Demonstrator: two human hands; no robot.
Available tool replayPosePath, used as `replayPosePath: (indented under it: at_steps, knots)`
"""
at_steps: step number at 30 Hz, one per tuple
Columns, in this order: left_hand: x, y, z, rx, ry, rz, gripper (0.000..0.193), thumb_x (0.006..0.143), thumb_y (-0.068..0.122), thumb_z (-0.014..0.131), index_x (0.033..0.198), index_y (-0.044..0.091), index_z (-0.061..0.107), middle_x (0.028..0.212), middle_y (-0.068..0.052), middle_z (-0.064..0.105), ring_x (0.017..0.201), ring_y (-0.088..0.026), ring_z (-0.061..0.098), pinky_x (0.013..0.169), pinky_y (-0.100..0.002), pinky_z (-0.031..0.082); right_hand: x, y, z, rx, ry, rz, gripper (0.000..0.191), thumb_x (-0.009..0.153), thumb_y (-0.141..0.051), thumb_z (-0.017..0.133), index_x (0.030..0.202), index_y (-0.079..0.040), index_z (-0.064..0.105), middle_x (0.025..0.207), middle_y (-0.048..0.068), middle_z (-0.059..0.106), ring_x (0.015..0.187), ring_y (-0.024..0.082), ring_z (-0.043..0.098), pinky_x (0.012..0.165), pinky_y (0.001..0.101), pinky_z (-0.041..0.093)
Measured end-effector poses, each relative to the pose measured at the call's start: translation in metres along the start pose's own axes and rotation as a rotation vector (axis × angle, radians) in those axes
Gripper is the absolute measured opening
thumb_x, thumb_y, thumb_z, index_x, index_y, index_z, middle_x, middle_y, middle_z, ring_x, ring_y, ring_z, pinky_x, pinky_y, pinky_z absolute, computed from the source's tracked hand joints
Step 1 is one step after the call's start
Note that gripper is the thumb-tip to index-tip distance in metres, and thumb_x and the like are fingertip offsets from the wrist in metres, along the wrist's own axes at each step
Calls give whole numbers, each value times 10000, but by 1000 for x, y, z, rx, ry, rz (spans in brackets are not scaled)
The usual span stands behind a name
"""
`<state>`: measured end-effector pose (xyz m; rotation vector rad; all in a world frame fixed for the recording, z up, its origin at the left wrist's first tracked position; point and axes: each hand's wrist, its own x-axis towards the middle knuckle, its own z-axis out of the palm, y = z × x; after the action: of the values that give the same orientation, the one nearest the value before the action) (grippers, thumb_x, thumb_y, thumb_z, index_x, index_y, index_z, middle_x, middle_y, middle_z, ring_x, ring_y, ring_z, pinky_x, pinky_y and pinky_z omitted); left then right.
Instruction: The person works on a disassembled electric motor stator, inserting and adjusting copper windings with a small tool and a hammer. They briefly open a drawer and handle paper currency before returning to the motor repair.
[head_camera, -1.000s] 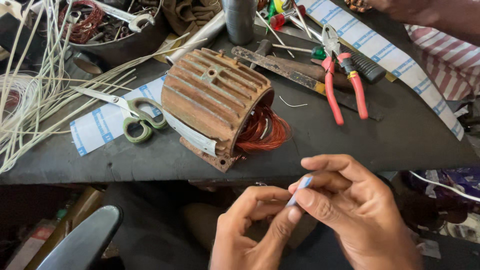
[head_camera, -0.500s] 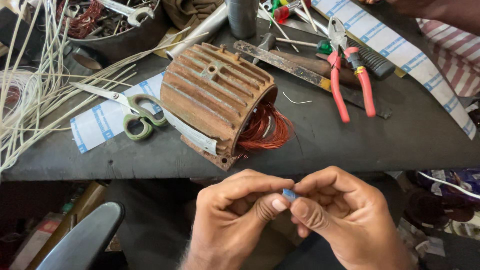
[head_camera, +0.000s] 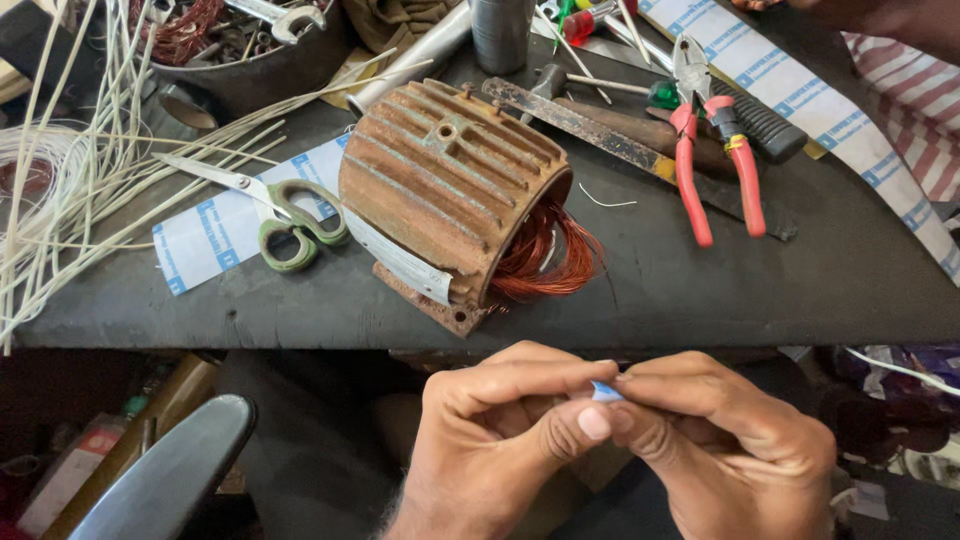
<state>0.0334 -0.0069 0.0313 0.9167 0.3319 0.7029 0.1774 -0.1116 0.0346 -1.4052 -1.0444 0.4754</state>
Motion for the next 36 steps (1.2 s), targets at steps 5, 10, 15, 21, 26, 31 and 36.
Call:
replayPosePath:
  at_steps: [5, 10, 15, 21, 26, 31, 36]
  knots:
    - [-2, 5, 1, 82, -11, -24, 226, 918, 42, 791, 1129, -39, 785, 1008, -110, 741, 927, -134, 695, 825, -259, 571, -7, 15, -7, 109, 13, 146, 136, 832, 40, 775, 966, 62, 776, 894, 196, 796, 846, 154, 742, 757, 274, 614]
    - [-3, 6, 8, -58, -25, -48, 214, 944, 55, 787, 1127, -56, 776, 1005, -86, 679, 827, -122, 640, 691, -257, 520, -8, 22, -10, 331, -12, 138, 153, 873, 55, 756, 1026, 62, 756, 936, 211, 775, 874, 197, 759, 773, 326, 648]
    - [-3, 10, 9, -42, -42, -81, 195, 974, 58, 766, 1133, -55, 773, 1020, -81, 653, 859, -114, 629, 726, -254, 504, -9, 22, -10, 331, 3, 148, 161, 871, 59, 748, 1032, 64, 750, 914, 223, 768, 820, 198, 741, 714, 327, 635]
    - [-2, 8, 12, -35, -28, -53, 160, 994, 67, 724, 1090, -60, 740, 1053, -86, 668, 927, -124, 664, 814, -280, 549, -10, 28, -9, 422, 34, 208, 147, 869, 59, 747, 1016, 68, 744, 889, 225, 758, 753, 197, 711, 642, 329, 596]
    - [-1, 7, 12, -67, -8, -6, 169, 977, 69, 719, 1078, -65, 740, 1039, -103, 693, 884, -164, 687, 805, -306, 574, -10, 38, -3, 551, 132, 342, 158, 846, 75, 753, 996, 45, 717, 896, 193, 727, 735, 198, 690, 587, 318, 555]
    - [2, 13, -4, 291, 20, 93, 180, 925, 57, 767, 1079, -32, 795, 978, -95, 743, 875, -117, 682, 770, -250, 529, -6, 38, -8, 304, -23, 198, 132, 849, 68, 778, 980, 60, 757, 848, 161, 750, 700, 133, 666, 570, 267, 527]
    - [1, 18, -15, 382, 50, 81, 167, 906, 46, 782, 1060, -7, 822, 950, -84, 740, 817, -94, 650, 700, -212, 492, 6, 21, -7, 185, -83, 254, 146, 848, 62, 763, 992, 69, 788, 836, 151, 763, 681, 90, 638, 532, 246, 491]
